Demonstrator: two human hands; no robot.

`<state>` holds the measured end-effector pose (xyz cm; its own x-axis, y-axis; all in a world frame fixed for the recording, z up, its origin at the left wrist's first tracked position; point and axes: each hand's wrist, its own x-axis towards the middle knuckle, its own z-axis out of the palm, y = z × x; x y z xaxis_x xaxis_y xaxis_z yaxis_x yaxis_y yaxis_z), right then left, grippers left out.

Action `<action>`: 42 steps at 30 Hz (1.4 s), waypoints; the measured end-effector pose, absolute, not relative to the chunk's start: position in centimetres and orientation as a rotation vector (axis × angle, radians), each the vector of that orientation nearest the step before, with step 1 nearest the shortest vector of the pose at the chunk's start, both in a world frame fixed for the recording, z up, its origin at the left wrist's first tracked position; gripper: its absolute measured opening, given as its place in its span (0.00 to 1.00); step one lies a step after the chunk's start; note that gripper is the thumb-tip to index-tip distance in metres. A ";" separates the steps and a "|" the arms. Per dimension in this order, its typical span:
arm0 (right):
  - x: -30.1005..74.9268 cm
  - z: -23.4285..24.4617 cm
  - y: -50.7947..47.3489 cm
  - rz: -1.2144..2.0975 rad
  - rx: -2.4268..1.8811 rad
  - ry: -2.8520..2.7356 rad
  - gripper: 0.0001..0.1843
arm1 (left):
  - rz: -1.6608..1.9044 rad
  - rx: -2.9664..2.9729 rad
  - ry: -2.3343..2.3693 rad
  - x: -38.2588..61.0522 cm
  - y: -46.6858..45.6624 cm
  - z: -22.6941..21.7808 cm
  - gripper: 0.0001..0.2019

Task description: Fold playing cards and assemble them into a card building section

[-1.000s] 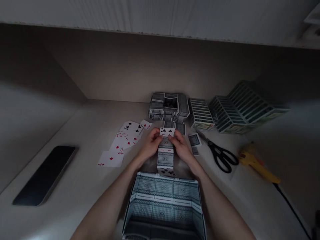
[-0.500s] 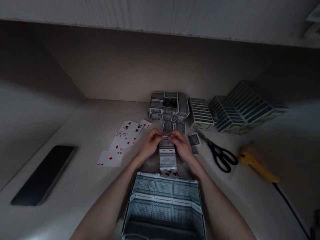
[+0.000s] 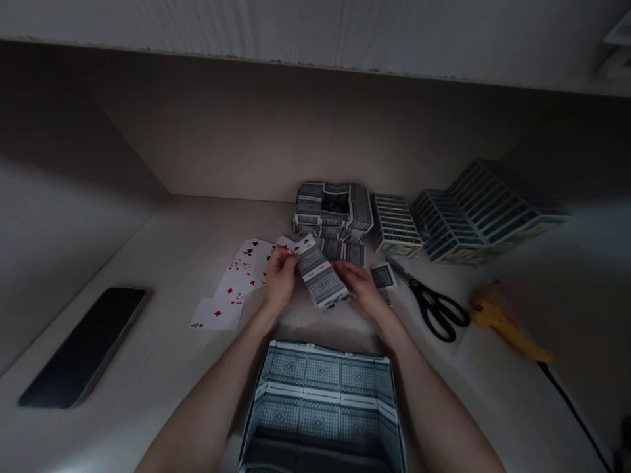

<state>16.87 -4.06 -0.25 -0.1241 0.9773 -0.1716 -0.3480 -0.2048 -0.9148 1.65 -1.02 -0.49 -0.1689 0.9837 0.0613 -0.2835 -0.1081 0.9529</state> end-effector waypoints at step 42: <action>17.4 -0.6 -4.0 1.555 -0.966 -0.943 0.12 | 0.817 0.656 0.404 -1.0 -1.5 2.3 0.18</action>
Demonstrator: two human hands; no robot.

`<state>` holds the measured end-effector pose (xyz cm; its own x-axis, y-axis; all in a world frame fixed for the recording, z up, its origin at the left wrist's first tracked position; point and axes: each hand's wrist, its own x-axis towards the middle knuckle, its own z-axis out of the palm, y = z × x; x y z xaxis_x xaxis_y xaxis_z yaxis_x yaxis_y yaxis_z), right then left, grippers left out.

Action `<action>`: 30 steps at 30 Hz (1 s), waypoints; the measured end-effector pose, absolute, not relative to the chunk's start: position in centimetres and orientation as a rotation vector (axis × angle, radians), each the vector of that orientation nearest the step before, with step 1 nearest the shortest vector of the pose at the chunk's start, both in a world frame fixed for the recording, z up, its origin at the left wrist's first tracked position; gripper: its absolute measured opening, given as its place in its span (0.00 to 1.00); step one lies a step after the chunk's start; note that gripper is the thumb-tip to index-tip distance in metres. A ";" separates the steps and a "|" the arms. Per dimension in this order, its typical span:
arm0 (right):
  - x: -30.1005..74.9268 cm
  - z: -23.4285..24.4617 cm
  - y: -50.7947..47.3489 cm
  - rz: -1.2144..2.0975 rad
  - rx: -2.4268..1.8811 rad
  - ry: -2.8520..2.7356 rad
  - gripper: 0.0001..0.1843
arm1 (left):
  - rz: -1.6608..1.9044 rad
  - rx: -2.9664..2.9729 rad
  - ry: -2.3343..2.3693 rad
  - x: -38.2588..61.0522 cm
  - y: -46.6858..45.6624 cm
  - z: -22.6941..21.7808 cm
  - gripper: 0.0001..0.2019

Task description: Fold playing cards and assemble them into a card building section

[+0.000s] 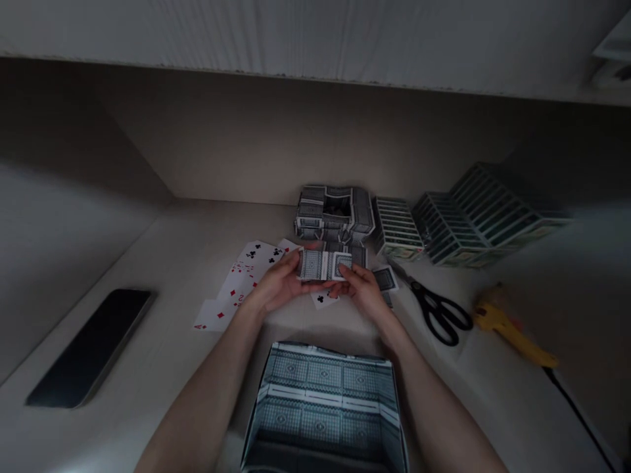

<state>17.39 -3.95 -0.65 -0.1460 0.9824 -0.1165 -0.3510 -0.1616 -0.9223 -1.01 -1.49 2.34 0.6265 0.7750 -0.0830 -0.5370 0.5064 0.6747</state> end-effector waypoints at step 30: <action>17.3 -0.6 -4.0 1.478 -1.057 -1.062 0.16 | 0.931 0.758 0.789 -1.3 -0.8 0.5 0.11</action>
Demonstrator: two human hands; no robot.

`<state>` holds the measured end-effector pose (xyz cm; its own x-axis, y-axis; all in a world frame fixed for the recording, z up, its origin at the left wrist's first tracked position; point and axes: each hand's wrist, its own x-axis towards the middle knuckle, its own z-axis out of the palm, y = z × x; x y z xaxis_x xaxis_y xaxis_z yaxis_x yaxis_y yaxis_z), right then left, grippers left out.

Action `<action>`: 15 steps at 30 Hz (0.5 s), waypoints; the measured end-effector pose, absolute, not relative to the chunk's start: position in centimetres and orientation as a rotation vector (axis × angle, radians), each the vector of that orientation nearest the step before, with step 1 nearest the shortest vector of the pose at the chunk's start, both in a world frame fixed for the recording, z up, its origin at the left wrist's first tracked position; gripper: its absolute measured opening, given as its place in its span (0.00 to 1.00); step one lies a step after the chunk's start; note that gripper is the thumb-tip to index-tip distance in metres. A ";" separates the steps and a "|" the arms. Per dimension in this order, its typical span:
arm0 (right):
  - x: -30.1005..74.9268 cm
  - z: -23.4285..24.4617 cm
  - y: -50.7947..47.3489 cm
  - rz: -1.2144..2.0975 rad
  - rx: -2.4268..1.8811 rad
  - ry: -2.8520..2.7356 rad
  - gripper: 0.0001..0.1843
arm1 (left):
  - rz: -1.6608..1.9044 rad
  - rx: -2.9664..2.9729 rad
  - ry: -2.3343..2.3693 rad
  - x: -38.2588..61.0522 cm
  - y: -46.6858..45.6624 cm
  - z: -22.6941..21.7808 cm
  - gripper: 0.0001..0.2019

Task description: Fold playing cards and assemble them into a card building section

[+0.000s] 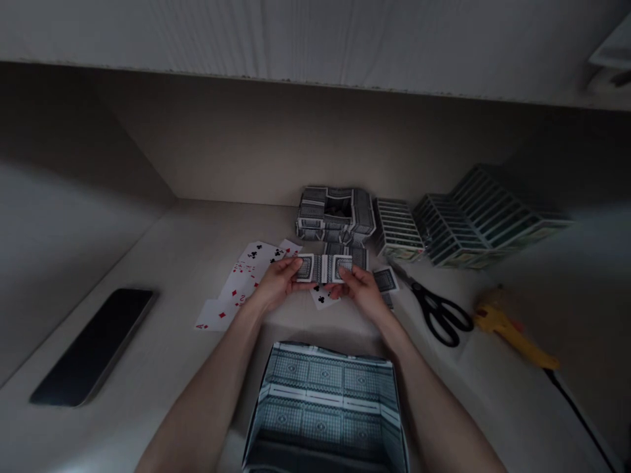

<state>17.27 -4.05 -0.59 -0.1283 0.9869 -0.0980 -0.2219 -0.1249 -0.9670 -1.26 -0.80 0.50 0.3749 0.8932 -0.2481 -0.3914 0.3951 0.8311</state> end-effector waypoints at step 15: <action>17.3 -0.4 -4.2 1.486 -1.042 -1.108 0.16 | 1.101 0.968 0.969 -0.5 -0.7 0.0 0.13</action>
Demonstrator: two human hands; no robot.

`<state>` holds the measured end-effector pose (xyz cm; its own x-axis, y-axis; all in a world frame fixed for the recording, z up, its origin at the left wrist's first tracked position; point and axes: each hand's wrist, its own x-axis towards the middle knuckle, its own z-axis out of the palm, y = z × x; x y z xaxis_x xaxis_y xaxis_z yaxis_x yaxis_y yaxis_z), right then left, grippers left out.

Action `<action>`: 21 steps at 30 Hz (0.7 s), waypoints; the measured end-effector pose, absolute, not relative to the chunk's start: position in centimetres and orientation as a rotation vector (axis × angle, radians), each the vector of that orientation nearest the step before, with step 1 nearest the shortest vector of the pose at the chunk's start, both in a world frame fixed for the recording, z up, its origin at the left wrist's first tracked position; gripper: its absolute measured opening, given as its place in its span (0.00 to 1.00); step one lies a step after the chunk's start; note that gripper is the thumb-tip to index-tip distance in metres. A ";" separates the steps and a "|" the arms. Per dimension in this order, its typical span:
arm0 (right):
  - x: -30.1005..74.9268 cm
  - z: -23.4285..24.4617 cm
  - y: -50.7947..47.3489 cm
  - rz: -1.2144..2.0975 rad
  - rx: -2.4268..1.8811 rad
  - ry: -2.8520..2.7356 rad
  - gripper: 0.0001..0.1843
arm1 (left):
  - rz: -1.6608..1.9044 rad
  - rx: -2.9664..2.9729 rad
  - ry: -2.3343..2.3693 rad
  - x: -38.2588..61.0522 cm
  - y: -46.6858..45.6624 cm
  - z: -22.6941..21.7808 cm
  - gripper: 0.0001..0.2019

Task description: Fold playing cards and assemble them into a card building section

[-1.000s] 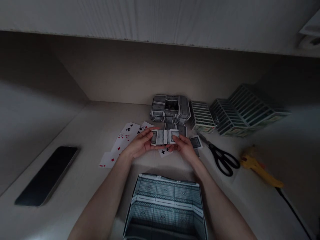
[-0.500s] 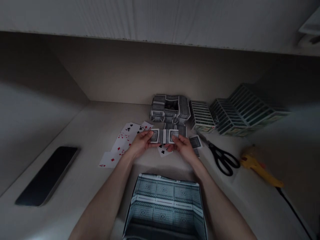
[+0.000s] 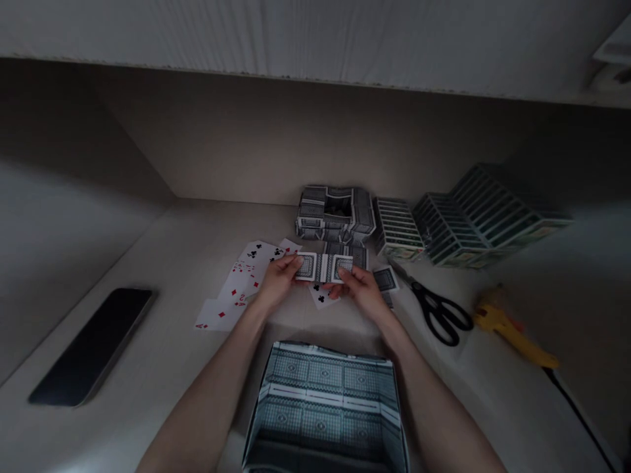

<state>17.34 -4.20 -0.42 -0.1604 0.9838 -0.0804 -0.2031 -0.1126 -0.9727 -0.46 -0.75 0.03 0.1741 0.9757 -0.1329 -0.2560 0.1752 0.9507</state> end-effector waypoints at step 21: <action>17.5 0.7 -4.4 1.587 -1.058 -0.817 0.10 | 1.003 1.289 1.106 0.1 -0.8 1.2 0.15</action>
<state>17.52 -4.36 0.71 -0.0977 0.9673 -0.2339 -0.3716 -0.2535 -0.8931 0.06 -0.80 1.19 0.2034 0.9776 -0.0535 0.0416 0.0460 0.9981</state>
